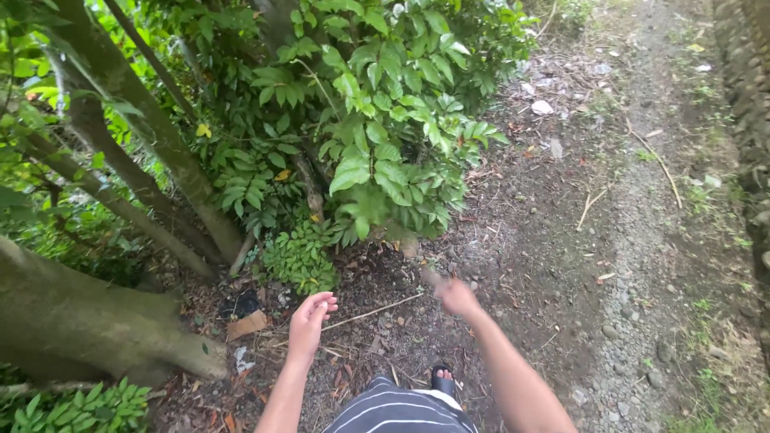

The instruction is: Trimming green leaves from a bush using a sickle.

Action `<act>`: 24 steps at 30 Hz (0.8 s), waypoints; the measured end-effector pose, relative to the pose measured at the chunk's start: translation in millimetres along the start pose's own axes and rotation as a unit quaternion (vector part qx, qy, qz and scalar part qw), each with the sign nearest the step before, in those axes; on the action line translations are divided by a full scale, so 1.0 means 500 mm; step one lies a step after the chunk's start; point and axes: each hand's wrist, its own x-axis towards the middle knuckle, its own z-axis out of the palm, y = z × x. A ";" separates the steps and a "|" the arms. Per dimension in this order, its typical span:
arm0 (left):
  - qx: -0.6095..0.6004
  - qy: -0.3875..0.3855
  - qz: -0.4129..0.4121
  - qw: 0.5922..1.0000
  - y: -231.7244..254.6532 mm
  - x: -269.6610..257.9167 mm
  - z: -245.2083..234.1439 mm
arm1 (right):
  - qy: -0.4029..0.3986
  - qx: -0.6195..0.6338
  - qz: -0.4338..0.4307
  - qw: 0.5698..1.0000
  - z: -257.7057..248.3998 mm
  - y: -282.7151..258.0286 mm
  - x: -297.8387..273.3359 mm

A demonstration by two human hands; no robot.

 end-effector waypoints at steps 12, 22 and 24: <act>0.010 0.035 0.001 0.999 0.014 -0.012 0.009 | -0.029 0.229 -0.160 0.960 -0.160 -0.240 -0.152; 0.008 0.056 0.019 0.998 0.029 -0.034 0.105 | 0.097 0.172 -0.015 0.980 -0.124 -0.089 0.014; 0.025 0.078 -0.002 0.997 0.057 -0.051 0.131 | -0.086 -0.026 -0.087 0.992 -0.076 0.094 0.089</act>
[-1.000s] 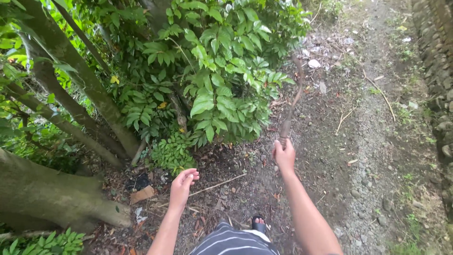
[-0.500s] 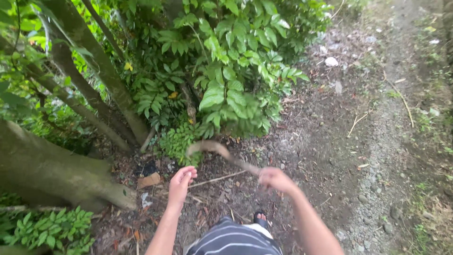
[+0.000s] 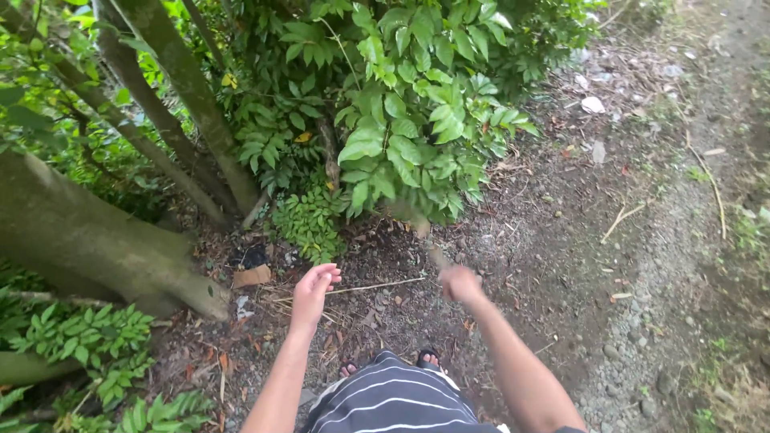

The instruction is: Trimming green leaves from a bush using a sickle.

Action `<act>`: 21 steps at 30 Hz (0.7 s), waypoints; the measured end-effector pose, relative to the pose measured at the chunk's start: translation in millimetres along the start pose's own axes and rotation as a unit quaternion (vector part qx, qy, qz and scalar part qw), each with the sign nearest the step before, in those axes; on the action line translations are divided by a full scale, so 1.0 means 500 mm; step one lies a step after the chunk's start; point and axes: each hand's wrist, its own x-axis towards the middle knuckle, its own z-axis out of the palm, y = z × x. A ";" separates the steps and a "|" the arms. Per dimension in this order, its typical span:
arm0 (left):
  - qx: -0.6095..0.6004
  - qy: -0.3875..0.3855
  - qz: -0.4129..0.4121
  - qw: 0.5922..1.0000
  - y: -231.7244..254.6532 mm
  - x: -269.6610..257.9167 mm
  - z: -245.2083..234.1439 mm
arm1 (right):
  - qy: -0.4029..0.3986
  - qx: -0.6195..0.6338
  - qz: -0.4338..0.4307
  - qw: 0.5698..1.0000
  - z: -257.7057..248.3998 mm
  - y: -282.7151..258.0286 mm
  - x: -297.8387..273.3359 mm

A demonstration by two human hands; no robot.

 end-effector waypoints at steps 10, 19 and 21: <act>-0.033 0.025 0.012 0.999 -0.036 0.017 0.097 | -0.078 0.241 0.012 0.967 -0.192 -0.296 -0.169; -0.008 0.038 0.012 0.999 -0.003 0.009 0.232 | 0.209 0.320 -0.056 0.922 -0.278 -0.273 -0.049; -0.002 0.046 -0.002 0.999 -0.005 0.003 0.244 | 0.141 0.183 0.048 0.972 -0.242 -0.214 -0.047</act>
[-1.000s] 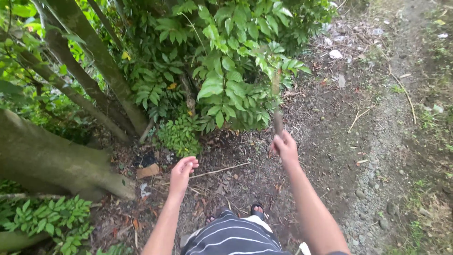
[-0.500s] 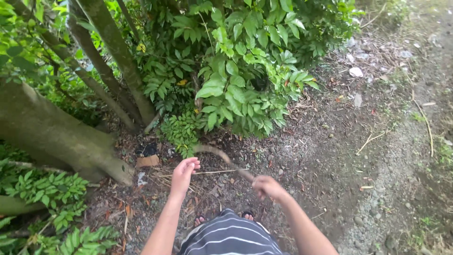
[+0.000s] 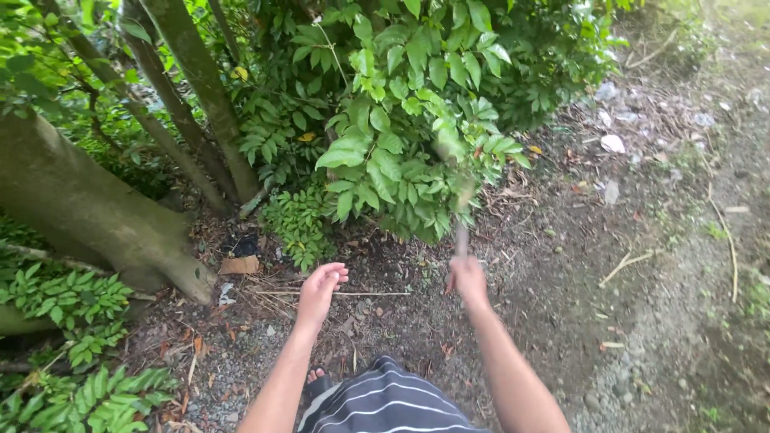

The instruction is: Trimming green leaves from a bush using a sickle.

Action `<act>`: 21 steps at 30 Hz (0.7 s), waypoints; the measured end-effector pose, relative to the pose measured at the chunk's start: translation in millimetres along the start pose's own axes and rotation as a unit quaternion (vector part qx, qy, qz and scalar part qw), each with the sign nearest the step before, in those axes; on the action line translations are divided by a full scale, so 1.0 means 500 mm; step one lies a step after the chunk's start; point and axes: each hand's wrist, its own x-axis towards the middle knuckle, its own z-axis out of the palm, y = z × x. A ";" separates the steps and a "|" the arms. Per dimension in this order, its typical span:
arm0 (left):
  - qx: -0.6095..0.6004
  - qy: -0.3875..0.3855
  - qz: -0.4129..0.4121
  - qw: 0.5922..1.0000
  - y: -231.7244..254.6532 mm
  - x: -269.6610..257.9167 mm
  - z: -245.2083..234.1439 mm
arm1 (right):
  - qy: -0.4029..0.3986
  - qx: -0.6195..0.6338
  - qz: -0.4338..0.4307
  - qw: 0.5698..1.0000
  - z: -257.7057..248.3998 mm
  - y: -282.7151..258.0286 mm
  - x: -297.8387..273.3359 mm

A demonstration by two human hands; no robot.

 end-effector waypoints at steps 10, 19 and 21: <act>-0.001 0.030 -0.011 0.999 -0.008 -0.009 0.037 | -0.300 -0.098 0.068 0.946 -0.030 0.027 -0.104; 0.012 0.033 -0.015 0.999 0.026 -0.003 0.060 | 0.014 0.088 -0.140 0.986 -0.072 -0.127 0.038; 0.035 0.030 -0.016 0.999 0.034 0.001 0.061 | -0.018 -0.012 -0.003 1.000 -0.051 -0.122 0.038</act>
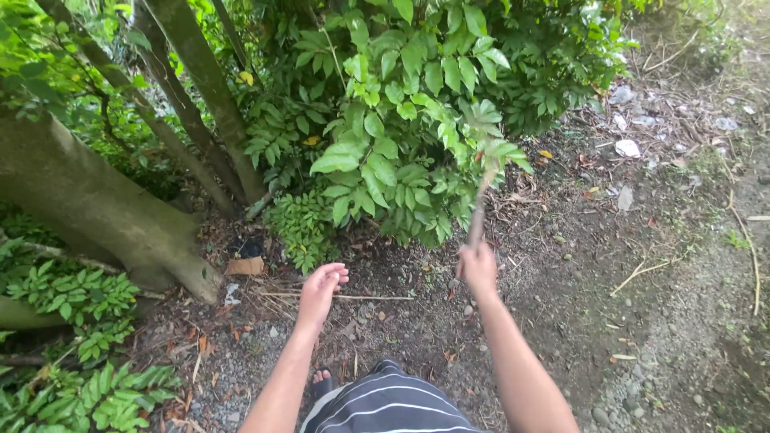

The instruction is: Trimming green leaves from a bush using a sickle.

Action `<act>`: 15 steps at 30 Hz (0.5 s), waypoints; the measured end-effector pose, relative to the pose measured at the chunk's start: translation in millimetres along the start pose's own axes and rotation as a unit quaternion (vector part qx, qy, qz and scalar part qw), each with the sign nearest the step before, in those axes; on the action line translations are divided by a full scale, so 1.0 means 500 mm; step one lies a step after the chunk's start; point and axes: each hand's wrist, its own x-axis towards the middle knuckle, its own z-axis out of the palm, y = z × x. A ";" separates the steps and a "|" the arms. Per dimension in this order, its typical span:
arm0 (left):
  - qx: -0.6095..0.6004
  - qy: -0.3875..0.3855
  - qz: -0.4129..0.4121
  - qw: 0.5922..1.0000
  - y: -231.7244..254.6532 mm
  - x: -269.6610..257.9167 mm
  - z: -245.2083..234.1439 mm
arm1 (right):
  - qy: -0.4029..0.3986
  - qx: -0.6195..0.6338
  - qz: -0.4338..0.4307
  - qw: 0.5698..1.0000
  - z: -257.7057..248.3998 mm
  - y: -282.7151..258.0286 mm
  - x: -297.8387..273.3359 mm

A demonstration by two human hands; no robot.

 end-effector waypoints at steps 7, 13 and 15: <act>-0.053 -0.015 0.026 0.998 -0.055 0.047 -0.063 | -0.244 -0.242 0.016 0.939 0.059 0.256 -0.095; -0.049 -0.035 0.038 0.997 -0.060 0.096 -0.115 | -0.287 -0.028 0.030 0.957 0.033 0.080 -0.145; -0.046 -0.036 0.031 0.998 -0.048 0.108 -0.125 | -0.171 0.083 -0.071 0.979 0.020 0.009 -0.140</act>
